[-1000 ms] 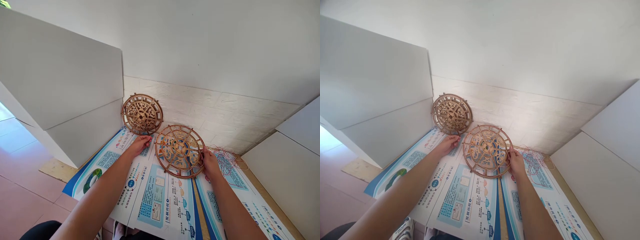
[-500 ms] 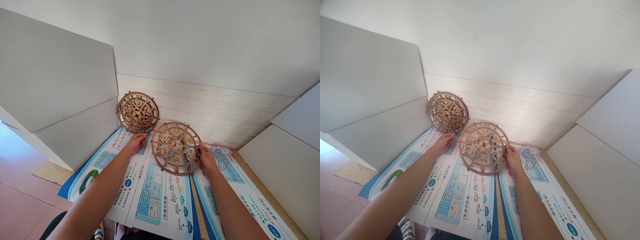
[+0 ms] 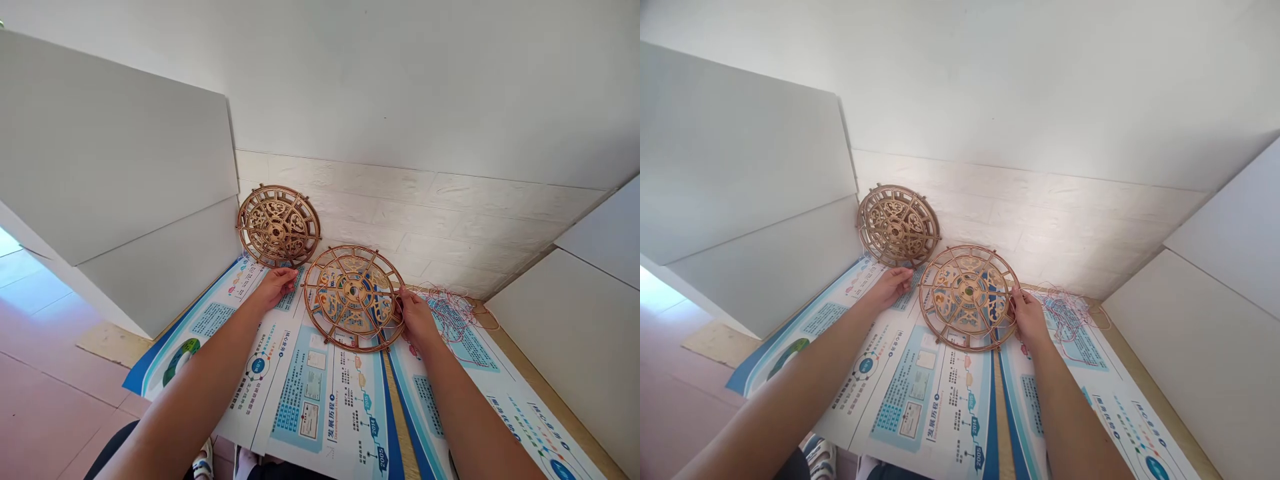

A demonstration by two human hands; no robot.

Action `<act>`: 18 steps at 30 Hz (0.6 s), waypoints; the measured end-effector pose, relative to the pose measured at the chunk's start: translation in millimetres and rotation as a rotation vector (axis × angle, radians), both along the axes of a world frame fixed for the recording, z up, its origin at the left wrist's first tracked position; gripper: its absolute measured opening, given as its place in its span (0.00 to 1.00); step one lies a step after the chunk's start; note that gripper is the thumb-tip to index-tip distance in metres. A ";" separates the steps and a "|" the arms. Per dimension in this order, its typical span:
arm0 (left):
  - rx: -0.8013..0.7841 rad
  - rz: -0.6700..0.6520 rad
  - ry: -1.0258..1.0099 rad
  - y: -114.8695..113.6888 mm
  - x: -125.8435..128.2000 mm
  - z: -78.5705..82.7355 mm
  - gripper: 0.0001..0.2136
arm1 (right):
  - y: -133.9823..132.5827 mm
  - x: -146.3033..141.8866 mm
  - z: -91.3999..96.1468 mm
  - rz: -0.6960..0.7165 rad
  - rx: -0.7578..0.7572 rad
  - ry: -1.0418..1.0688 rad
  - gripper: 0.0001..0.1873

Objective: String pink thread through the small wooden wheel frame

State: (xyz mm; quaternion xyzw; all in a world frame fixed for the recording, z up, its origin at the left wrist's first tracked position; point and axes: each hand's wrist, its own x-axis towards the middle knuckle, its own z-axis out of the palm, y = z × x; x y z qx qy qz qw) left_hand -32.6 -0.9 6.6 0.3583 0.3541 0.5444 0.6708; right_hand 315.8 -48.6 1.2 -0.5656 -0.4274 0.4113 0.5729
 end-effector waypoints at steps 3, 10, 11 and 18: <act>-0.002 0.023 -0.024 0.9 1.0 1.2 0.18 | 0.2 -2.3 2.2 -0.006 -0.009 0.031 0.37; -0.037 0.024 -0.011 4.0 1.9 0.2 0.16 | -0.8 -3.3 3.4 0.003 -0.022 0.015 0.37; -0.044 0.031 -0.007 4.6 1.8 -0.3 0.16 | -1.0 -3.6 4.1 0.008 -0.016 0.013 0.37; -0.075 0.059 0.013 5.3 1.5 -0.9 0.14 | -2.2 -6.5 9.1 -0.008 -0.034 0.002 0.39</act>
